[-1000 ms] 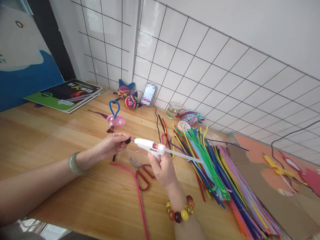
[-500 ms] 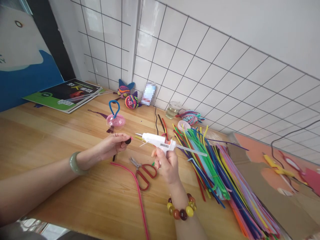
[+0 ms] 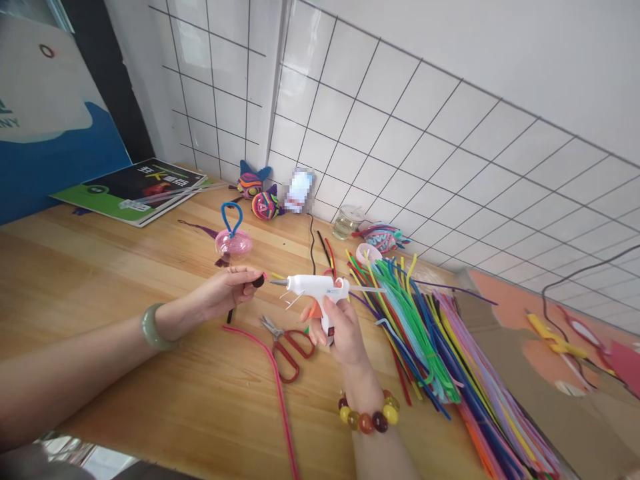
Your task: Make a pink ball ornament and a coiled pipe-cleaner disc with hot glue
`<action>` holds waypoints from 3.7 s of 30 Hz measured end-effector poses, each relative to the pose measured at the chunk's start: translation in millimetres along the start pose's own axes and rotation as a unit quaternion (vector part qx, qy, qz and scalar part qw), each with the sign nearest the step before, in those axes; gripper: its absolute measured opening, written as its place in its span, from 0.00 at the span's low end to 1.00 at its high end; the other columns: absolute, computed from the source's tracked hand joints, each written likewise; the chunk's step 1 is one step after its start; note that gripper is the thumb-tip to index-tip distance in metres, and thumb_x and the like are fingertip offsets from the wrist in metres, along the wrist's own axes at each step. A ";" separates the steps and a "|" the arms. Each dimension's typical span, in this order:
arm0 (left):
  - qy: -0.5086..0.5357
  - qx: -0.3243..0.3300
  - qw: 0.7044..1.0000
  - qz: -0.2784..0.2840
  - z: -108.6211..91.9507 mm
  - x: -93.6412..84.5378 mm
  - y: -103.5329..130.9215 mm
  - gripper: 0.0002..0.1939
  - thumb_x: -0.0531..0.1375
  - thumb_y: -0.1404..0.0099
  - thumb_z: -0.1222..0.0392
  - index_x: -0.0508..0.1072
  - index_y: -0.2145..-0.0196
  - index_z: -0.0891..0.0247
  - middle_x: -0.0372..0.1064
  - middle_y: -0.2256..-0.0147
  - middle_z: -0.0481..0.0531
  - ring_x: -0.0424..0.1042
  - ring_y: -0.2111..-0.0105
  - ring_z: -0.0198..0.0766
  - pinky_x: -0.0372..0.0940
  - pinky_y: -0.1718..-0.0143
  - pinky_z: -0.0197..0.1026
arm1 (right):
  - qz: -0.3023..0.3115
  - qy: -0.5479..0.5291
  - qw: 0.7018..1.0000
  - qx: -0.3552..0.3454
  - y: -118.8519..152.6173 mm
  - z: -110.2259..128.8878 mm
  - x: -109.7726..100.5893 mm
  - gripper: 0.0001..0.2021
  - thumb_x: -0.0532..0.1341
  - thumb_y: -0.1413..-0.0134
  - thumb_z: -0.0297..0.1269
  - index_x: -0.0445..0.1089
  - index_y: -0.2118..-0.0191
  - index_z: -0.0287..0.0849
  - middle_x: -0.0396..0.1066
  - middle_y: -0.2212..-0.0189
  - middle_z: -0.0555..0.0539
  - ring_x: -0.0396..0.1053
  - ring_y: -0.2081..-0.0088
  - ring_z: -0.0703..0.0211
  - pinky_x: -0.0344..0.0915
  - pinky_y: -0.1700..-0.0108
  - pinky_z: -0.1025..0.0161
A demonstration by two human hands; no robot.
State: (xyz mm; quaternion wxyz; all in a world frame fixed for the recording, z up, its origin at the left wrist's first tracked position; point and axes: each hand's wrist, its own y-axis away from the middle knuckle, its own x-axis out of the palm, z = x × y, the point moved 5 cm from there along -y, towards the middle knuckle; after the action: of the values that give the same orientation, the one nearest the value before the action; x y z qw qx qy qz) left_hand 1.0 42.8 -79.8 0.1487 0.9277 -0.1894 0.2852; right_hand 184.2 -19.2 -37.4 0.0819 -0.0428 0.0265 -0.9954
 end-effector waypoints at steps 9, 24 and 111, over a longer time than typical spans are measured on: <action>-0.042 0.071 0.996 -0.030 -17.7 -5.7 0.5 0.06 0.64 0.49 0.60 0.74 0.74 0.67 0.63 0.78 0.48 0.54 0.82 0.24 0.49 0.82 0.30 | 0.022 0.023 0.997 0.077 -2.5 -11.9 -14.3 0.15 0.55 0.49 0.47 0.63 0.73 0.39 0.58 0.90 0.56 0.51 0.89 0.70 0.49 0.85 0.70; -0.076 0.066 0.995 -0.006 -14.0 11.8 11.4 0.09 0.64 0.49 0.57 0.72 0.76 0.67 0.57 0.84 0.44 0.49 0.84 0.25 0.43 0.82 0.33 | -0.129 0.542 0.824 0.100 -11.0 -29.1 -33.2 0.20 0.50 0.46 0.50 0.68 0.74 0.38 0.71 0.81 0.42 0.69 0.79 0.56 0.56 0.77 0.65; -0.244 0.015 0.964 0.109 7.4 37.9 23.7 0.12 0.62 0.48 0.54 0.74 0.74 0.68 0.72 0.75 0.51 0.67 0.75 0.33 0.61 0.70 0.35 | -0.029 0.405 0.900 -0.158 13.2 11.5 44.2 0.07 0.54 0.47 0.31 0.66 0.74 0.42 0.68 0.75 0.49 0.65 0.72 0.61 0.60 0.69 0.64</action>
State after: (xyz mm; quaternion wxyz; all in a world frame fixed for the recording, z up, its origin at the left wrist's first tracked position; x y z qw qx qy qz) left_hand 23.2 8.9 -59.6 0.0519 0.9452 -0.3151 0.0677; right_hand 143.9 -40.0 -23.1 0.0270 0.3508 0.2129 -0.9115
